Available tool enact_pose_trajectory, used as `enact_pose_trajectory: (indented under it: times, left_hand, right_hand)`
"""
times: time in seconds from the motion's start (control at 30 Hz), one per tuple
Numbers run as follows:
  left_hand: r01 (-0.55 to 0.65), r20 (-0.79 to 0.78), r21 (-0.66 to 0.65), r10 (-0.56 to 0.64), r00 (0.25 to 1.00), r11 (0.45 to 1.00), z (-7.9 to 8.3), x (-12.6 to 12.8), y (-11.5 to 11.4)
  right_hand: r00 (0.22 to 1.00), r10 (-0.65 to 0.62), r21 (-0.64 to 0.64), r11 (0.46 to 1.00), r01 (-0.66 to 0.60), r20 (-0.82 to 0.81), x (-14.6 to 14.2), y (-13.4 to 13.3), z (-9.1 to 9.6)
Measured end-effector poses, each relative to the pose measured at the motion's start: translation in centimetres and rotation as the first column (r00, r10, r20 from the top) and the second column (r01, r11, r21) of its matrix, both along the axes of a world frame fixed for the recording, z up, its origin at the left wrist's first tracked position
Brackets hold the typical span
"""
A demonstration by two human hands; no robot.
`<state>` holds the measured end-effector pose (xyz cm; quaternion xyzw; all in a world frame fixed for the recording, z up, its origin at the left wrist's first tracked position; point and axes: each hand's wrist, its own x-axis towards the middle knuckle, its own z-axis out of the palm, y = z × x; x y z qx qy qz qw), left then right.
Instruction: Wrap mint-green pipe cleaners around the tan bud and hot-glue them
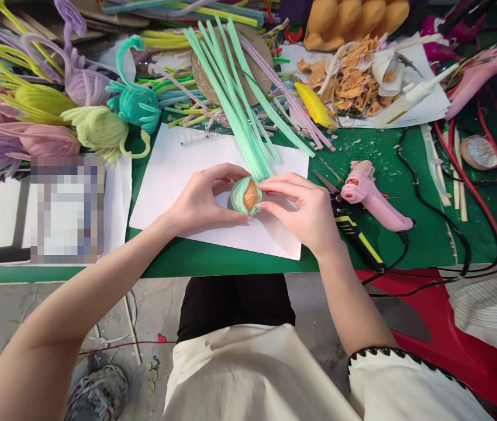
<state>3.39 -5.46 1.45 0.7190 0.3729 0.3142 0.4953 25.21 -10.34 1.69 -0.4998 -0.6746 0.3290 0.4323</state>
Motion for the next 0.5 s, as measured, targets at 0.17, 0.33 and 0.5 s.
enact_pose_trajectory:
  times: [0.17, 0.33, 0.5]
  left_hand:
    - [-0.006, 0.011, 0.010, 0.005, 1.000, 1.000, -0.10, 0.02, -0.12]
    - [0.000, 0.011, 0.015, 0.000, 1.000, 1.000, -0.07, -0.02, -0.08]
    - [-0.006, 0.005, 0.025, 0.006, 1.000, 1.000, 0.01, 0.05, -0.20]
  right_hand:
    - [0.998, 0.029, -0.080, 0.996, -0.033, -0.050, 0.09, 0.07, 0.49]
    - [0.993, 0.014, -0.107, 0.994, -0.027, -0.117, 0.02, -0.34, 0.35]
    - [0.995, 0.034, -0.098, 0.994, -0.043, -0.094, -0.08, -0.61, 0.47]
